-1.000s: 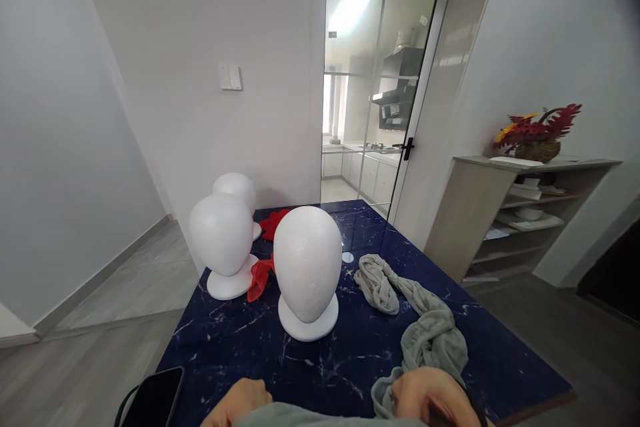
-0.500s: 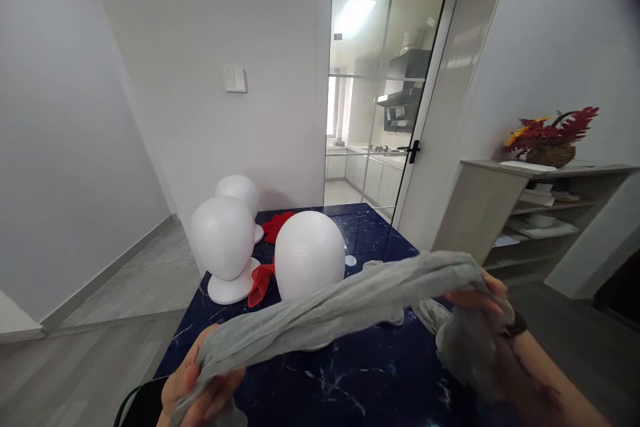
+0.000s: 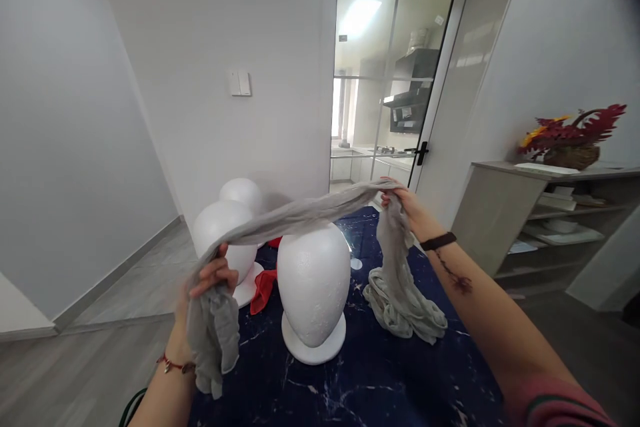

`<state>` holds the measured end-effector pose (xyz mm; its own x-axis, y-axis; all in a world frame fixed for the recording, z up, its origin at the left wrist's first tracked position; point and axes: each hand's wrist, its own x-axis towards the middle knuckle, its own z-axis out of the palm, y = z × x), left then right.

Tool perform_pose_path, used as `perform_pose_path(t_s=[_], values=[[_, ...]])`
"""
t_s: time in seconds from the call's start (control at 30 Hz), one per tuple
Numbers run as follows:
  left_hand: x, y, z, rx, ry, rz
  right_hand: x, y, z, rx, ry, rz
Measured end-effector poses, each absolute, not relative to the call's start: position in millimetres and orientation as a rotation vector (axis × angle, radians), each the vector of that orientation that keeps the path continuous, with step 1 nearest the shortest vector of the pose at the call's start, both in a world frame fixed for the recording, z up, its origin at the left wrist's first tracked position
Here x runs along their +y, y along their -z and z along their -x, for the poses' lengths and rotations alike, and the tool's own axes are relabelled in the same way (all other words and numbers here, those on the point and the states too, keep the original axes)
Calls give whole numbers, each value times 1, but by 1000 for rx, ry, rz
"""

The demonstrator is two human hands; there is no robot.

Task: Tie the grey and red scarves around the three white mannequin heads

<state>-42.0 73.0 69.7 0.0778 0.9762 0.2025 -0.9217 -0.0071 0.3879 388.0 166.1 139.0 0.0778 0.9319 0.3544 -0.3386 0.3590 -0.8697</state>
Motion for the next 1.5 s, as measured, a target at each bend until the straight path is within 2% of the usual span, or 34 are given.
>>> perform_pose_path(t_s=[0.1,0.2,0.53,0.73,0.87,1.03,1.23,1.5], values=[[83,-86,24,38,-1447,-362,185,-130,-364,-998,-1126,745],[86,-82,20,55,-1429,-318,189,-109,-340,-978,-1235,854],[70,-32,7,402,-1150,-132,127,-15,-328,-1016,-1354,1124],[33,16,-22,604,-1147,-166,47,22,-323,-1083,-1515,1162],[14,40,-49,805,-1009,-209,10,39,-298,-1048,-1613,1222],[8,46,-75,1007,-1028,-181,1,60,-259,-1041,-1522,1151],[7,48,-81,997,-1036,-189,8,85,-245,-1199,-1084,1294],[9,66,-84,697,-878,-182,5,86,-247,-1337,-1024,1317]])
